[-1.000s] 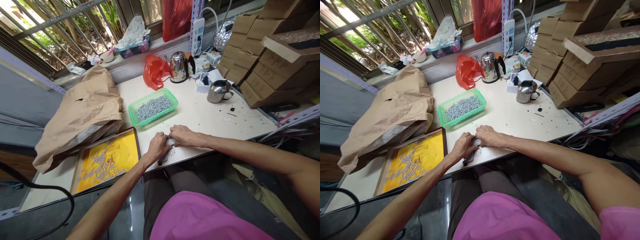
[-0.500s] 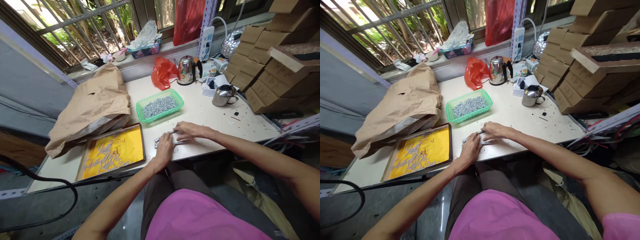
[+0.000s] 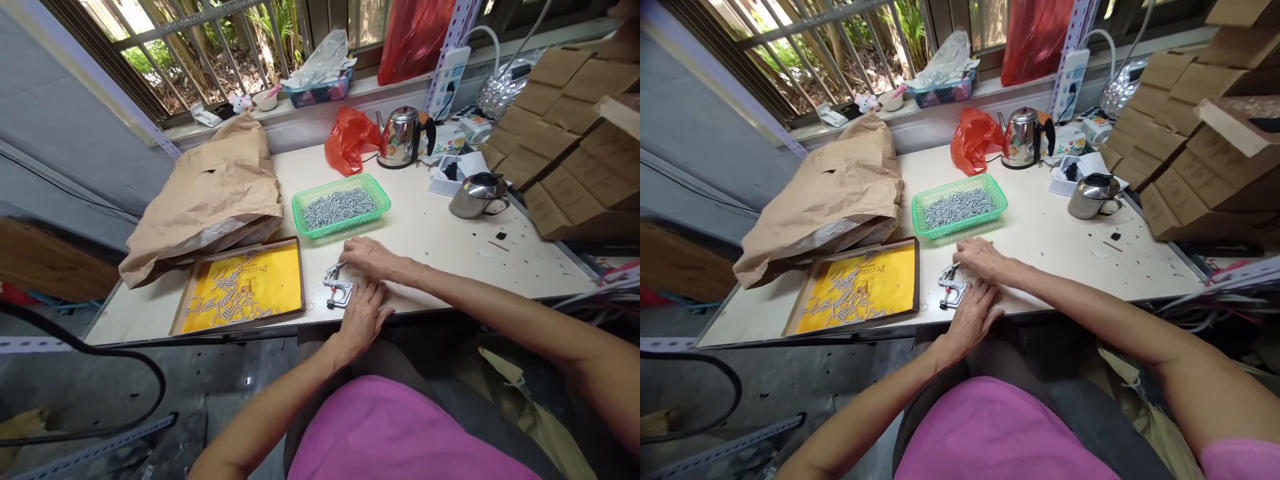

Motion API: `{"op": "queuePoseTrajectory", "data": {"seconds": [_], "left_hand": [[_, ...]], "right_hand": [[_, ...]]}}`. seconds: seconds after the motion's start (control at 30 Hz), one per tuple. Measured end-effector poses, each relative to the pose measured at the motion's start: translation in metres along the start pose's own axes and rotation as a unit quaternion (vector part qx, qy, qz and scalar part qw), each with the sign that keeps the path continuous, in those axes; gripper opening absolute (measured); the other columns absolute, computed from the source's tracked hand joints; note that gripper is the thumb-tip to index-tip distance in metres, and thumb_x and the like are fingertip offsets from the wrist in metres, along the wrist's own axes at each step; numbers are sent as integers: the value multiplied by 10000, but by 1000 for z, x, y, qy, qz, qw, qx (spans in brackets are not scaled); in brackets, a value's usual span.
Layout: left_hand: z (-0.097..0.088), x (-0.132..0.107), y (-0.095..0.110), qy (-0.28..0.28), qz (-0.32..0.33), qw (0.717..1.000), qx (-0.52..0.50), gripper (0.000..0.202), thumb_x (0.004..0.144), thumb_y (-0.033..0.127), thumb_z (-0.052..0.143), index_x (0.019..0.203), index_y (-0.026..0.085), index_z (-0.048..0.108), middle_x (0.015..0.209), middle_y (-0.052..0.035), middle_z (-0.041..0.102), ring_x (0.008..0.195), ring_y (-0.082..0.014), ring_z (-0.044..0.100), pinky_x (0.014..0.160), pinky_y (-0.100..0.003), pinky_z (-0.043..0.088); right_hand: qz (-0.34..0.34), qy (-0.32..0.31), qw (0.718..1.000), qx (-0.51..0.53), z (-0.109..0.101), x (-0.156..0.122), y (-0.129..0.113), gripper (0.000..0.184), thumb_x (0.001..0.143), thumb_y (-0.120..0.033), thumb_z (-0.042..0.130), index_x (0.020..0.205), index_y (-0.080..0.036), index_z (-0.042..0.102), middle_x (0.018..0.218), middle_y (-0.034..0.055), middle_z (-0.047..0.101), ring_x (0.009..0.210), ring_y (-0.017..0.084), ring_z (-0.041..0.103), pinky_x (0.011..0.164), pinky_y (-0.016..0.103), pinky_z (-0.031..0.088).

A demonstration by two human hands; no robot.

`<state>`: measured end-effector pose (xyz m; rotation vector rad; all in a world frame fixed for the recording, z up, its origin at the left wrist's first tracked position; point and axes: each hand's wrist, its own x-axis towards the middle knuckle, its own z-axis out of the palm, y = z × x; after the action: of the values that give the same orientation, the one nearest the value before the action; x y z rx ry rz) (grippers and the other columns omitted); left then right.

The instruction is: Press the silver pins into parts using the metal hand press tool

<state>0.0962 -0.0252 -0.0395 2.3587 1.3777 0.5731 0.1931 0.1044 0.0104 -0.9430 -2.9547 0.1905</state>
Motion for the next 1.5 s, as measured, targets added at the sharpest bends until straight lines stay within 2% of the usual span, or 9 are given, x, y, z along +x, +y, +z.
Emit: {"op": "queuePoseTrajectory", "data": {"seconds": [0.13, 0.33, 0.5, 0.6, 0.67, 0.87, 1.17, 1.37, 1.5], "left_hand": [[8, -3, -4, -9, -18, 999, -24, 366, 924, 323, 482, 1231, 135, 547, 1227, -178, 608, 1212, -337, 527, 1031, -545, 402], [21, -11, -8, -10, 2, 999, -45, 386, 938, 370, 435, 1243, 174, 564, 1201, -157, 625, 1173, -322, 554, 1008, -475, 450], [4, -18, -9, 36, 42, 998, -21, 437, 905, 412, 510, 1285, 199, 531, 1327, -155, 531, 1261, -303, 478, 1033, -449, 438], [-40, -33, -31, 95, 2, 995, 41, 337, 928, 322, 479, 1226, 198, 576, 1349, -142, 508, 1272, -271, 455, 1027, -437, 437], [-79, -48, -59, 139, -118, 977, 110, 277, 943, 227, 426, 1116, 218, 642, 1192, -121, 595, 1131, -231, 532, 946, -397, 480], [-171, -95, -145, 79, -327, 909, 245, 259, 910, 204, 466, 859, 191, 719, 917, -108, 635, 970, -251, 519, 826, -380, 471], [-175, -110, -178, -31, -296, 926, 232, 269, 876, 207, 463, 776, 200, 712, 851, -104, 622, 925, -231, 539, 802, -343, 466], [-180, -91, -163, 58, -311, 934, 166, 183, 818, 205, 512, 758, 185, 684, 833, -89, 665, 882, -219, 594, 808, -337, 481], [-158, -56, -111, 83, -390, 907, -132, 182, 763, 320, 600, 839, 170, 670, 705, -20, 648, 572, -130, 565, 526, -242, 463]], "right_hand": [[-162, -53, 985, -8, 2, 7, -46, 170, 895, -191, 538, 813, -185, 687, 984, 83, 590, 933, 223, 456, 701, 318, 328], [-218, 12, 971, 97, 14, 19, -69, 213, 941, -167, 445, 845, -178, 634, 880, 64, 617, 854, 184, 528, 739, 306, 405], [-95, 282, 922, 249, -44, 26, -72, 233, 971, -286, 392, 986, -214, 613, 934, 61, 659, 854, 180, 602, 784, 323, 489], [29, 422, 882, 206, -81, 33, -45, 231, 944, -336, 458, 1086, -239, 612, 949, 50, 669, 830, 193, 621, 823, 366, 503], [74, 447, 875, 171, -85, 41, -15, 280, 941, -341, 461, 1155, -229, 604, 955, 57, 670, 830, 196, 626, 838, 371, 505], [125, 250, 959, 40, -40, 47, 46, 408, 933, -390, 459, 1264, -200, 602, 1084, 148, 602, 863, 264, 619, 722, 419, 519], [38, 126, 978, 161, 7, -45, -19, 355, 968, -400, 357, 1170, -272, 619, 1111, 110, 599, 857, 227, 648, 708, 369, 549], [62, 18, 989, 135, 32, -81, -34, 303, 966, -319, 375, 1187, -248, 569, 1046, 79, 576, 785, 178, 622, 667, 312, 510], [87, -10, 992, 94, 34, -79, -34, 263, 970, -236, 363, 1092, -223, 595, 968, 60, 569, 775, 167, 588, 639, 281, 440]]}}
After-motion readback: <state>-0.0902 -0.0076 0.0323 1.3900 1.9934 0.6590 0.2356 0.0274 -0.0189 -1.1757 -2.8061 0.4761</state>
